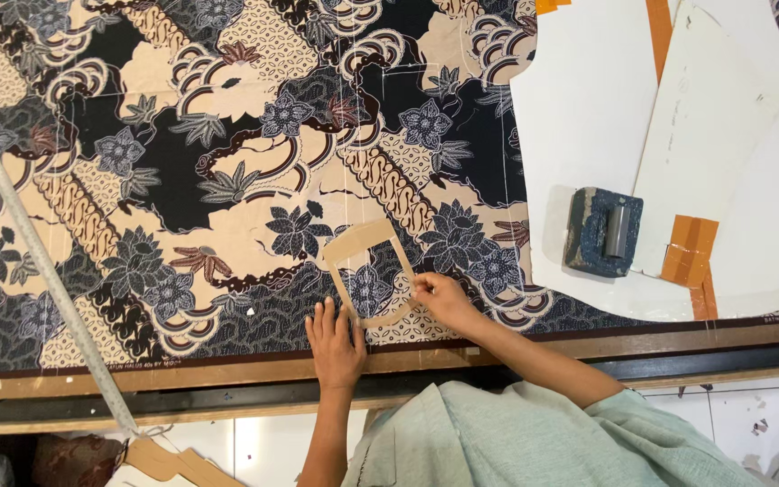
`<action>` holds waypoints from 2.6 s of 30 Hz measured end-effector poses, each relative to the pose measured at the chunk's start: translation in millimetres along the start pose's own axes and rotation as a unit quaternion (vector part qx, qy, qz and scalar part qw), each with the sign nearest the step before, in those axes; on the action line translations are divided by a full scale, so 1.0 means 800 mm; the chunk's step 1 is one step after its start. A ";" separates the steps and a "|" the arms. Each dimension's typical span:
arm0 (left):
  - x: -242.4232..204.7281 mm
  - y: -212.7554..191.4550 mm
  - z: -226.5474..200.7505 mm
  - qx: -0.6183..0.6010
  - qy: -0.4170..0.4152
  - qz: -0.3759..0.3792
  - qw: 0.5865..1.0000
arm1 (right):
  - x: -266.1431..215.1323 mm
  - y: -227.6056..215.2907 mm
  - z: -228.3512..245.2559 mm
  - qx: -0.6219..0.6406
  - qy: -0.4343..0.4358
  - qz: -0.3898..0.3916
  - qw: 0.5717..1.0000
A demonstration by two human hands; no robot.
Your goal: The person measures a patterned fabric on a table using a ruler and marks it with a white marker. They then place a cardboard template on the fabric and trace around it with the marker.
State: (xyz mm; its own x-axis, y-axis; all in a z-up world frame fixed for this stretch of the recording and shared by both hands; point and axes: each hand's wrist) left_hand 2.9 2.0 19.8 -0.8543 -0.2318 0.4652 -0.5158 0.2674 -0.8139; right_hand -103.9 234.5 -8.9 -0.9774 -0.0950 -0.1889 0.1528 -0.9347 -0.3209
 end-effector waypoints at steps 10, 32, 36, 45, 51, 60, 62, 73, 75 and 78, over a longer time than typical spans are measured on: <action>-0.010 0.006 0.012 -0.027 0.011 -0.015 0.999 | -0.025 0.023 0.014 -0.142 -0.121 -0.143 0.972; -0.015 -0.111 0.227 -0.033 0.043 -0.014 0.998 | -0.094 0.078 0.027 -0.328 -0.230 -0.289 0.869; -0.021 -0.110 0.254 -0.059 0.031 0.001 0.998 | -0.094 0.082 0.022 -0.335 -0.238 -0.297 0.862; -0.024 -0.109 0.251 -0.037 0.083 -0.040 0.995 | -0.091 0.078 0.028 -0.326 -0.262 -0.315 0.852; -0.029 -0.103 0.255 -0.030 0.099 -0.050 0.993 | -0.098 0.078 0.021 -0.290 -0.266 -0.325 0.860; -0.020 -0.081 0.269 -0.015 0.068 -0.054 0.996 | -0.095 0.075 0.021 -0.260 -0.266 -0.323 0.870; -0.014 -0.078 0.270 -0.005 0.059 -0.064 0.996 | -0.092 0.074 0.023 -0.260 -0.263 -0.321 0.872; 0.011 -0.056 0.259 0.048 0.045 -0.139 0.988 | -0.093 0.068 0.030 -0.239 -0.252 -0.304 0.887; 0.009 -0.056 0.257 0.053 0.044 -0.143 0.987 | -0.095 0.068 0.028 -0.234 -0.247 -0.305 0.889; 0.010 -0.057 0.255 0.045 0.043 -0.150 0.987 | -0.093 0.068 0.030 -0.224 -0.249 -0.309 0.890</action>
State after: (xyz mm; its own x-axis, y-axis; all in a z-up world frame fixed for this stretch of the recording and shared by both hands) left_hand 32.3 -202.5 -10.4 -0.6680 -0.2070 0.7148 -0.7421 0.1135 -0.6607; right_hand -26.5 182.9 9.8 -0.8217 0.1468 0.5507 -0.5029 -0.6415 -0.5793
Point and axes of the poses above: each hand's wrist, its own x-axis towards the middle knuckle, its own y-axis out of the palm, z = x × y, and after that the axes turned 14 degrees about -z, right-handed
